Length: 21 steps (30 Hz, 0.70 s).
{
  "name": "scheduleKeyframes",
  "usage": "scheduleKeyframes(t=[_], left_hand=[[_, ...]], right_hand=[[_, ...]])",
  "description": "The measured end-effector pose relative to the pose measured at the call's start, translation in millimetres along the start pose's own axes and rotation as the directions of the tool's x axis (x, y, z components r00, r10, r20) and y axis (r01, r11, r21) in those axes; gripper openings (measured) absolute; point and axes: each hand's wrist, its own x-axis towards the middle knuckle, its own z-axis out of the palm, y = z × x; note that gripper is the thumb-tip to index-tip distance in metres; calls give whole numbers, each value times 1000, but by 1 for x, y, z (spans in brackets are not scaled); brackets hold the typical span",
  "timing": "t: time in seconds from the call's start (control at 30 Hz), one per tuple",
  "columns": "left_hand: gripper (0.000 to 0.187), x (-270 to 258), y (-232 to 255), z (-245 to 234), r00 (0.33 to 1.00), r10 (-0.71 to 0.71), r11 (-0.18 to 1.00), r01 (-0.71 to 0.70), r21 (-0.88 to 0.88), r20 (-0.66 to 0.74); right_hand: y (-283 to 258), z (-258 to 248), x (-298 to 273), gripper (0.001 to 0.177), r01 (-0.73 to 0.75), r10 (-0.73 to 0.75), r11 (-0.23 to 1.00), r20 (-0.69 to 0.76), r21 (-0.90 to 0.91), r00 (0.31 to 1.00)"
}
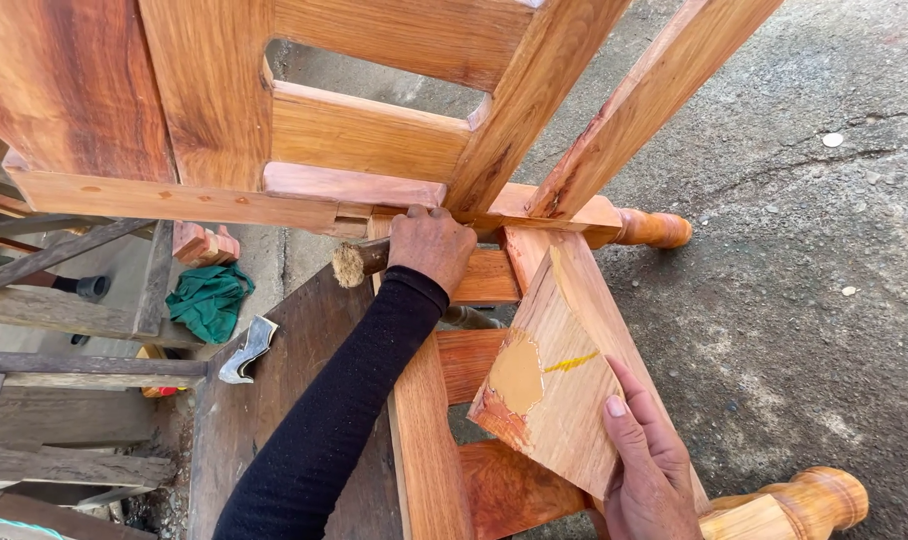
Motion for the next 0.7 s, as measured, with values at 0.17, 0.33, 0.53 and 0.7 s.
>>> scheduleKeyframes(t=[0.17, 0.33, 0.53, 0.7], left_hand=[[11, 1, 1, -4, 1000, 3, 1000, -3, -4, -2], [11, 0, -1, -1, 1000, 3, 1000, -3, -15, -28], [9, -1, -2, 0, 1000, -1, 1000, 1, -15, -27], [10, -2, 0, -2, 999, -23, 1000, 23, -5, -30]], right_hand=[[4, -6, 3, 55, 34, -34, 999, 48, 16, 998], [1, -2, 2, 55, 11, -11, 1000, 21, 1, 1000], [0, -1, 2, 54, -13, 13, 999, 0, -33, 1000], [-1, 1, 1, 54, -8, 9, 1000, 2, -30, 1000]])
